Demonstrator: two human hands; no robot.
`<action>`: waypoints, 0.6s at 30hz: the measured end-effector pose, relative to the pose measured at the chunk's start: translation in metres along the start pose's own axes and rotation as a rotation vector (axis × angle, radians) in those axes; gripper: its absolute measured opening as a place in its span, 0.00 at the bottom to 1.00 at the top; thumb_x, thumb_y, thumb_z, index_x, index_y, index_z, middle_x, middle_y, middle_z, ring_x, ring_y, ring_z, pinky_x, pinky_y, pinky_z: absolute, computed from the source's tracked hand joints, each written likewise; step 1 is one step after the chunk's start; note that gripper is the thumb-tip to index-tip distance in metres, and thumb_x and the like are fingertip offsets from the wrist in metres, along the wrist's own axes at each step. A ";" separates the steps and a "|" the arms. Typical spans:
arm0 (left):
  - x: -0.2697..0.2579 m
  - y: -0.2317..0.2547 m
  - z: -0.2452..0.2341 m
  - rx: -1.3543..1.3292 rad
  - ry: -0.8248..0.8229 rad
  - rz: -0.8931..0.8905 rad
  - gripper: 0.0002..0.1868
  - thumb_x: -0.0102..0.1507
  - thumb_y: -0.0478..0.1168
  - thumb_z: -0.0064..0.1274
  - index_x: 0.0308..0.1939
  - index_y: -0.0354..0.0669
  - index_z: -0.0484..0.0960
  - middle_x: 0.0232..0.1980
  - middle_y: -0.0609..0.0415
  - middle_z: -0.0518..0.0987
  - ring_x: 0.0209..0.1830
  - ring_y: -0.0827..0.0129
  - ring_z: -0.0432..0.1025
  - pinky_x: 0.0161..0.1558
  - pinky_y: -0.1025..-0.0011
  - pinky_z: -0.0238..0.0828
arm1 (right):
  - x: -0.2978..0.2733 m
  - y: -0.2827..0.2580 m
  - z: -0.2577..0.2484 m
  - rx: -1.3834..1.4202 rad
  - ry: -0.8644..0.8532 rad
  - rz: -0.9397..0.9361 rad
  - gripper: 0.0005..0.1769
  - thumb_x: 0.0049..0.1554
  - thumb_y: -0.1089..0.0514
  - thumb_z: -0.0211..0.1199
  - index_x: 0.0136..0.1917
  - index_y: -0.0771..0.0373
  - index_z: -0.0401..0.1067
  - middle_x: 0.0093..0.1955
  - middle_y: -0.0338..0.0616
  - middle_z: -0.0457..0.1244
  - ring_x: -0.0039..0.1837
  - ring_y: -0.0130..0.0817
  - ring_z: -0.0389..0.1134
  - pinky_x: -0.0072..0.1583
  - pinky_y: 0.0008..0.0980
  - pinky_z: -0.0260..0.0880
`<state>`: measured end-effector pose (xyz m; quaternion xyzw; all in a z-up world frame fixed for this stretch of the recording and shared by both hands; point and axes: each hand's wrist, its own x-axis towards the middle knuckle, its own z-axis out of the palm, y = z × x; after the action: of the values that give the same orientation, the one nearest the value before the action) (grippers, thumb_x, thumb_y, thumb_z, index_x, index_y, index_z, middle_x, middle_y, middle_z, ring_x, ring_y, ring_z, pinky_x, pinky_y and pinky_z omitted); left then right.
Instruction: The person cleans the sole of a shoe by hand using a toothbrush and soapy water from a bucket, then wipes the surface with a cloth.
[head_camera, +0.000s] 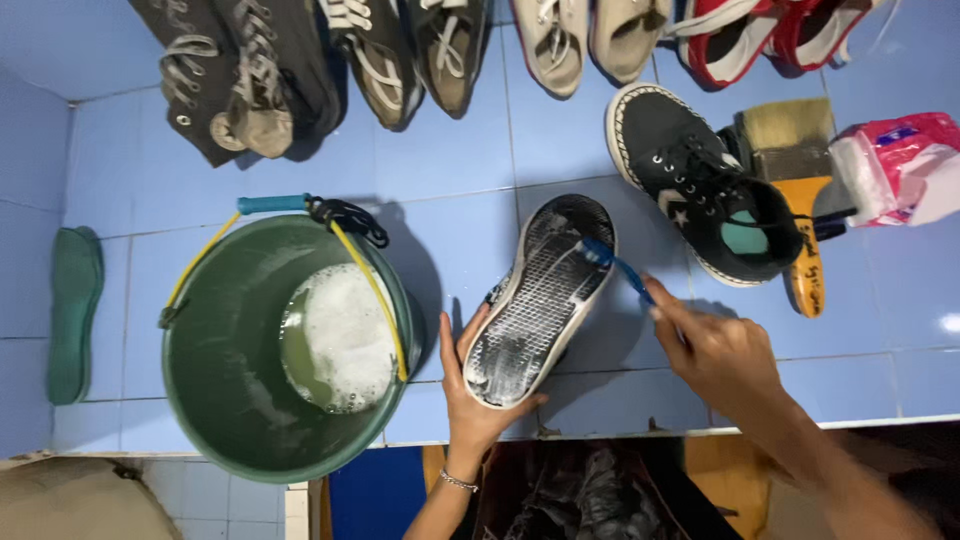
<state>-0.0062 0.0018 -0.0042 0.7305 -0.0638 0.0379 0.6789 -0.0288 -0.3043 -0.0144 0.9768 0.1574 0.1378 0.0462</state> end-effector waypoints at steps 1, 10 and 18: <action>0.002 0.003 -0.001 0.023 -0.009 0.002 0.74 0.47 0.51 0.76 0.81 0.45 0.34 0.75 0.39 0.68 0.77 0.50 0.63 0.77 0.53 0.54 | -0.003 -0.002 -0.007 0.247 -0.083 0.072 0.28 0.64 0.45 0.53 0.77 0.42 0.62 0.58 0.26 0.73 0.20 0.31 0.58 0.27 0.38 0.57; 0.006 0.003 -0.001 0.002 0.010 -0.007 0.72 0.48 0.51 0.75 0.81 0.46 0.36 0.75 0.39 0.68 0.77 0.51 0.63 0.76 0.53 0.56 | 0.047 0.002 0.017 0.420 -0.005 0.213 0.19 0.61 0.54 0.59 0.66 0.44 0.70 0.53 0.28 0.73 0.31 0.40 0.67 0.33 0.46 0.68; 0.001 -0.001 0.003 0.044 0.003 -0.012 0.71 0.50 0.54 0.73 0.81 0.45 0.36 0.74 0.40 0.69 0.77 0.52 0.64 0.75 0.54 0.57 | 0.114 0.017 -0.024 0.387 -0.095 0.127 0.24 0.64 0.54 0.54 0.73 0.52 0.70 0.20 0.37 0.57 0.22 0.40 0.56 0.29 0.45 0.54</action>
<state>-0.0053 -0.0017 -0.0049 0.7456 -0.0577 0.0364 0.6629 0.0733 -0.2825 0.0401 0.9808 0.1166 0.0613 -0.1438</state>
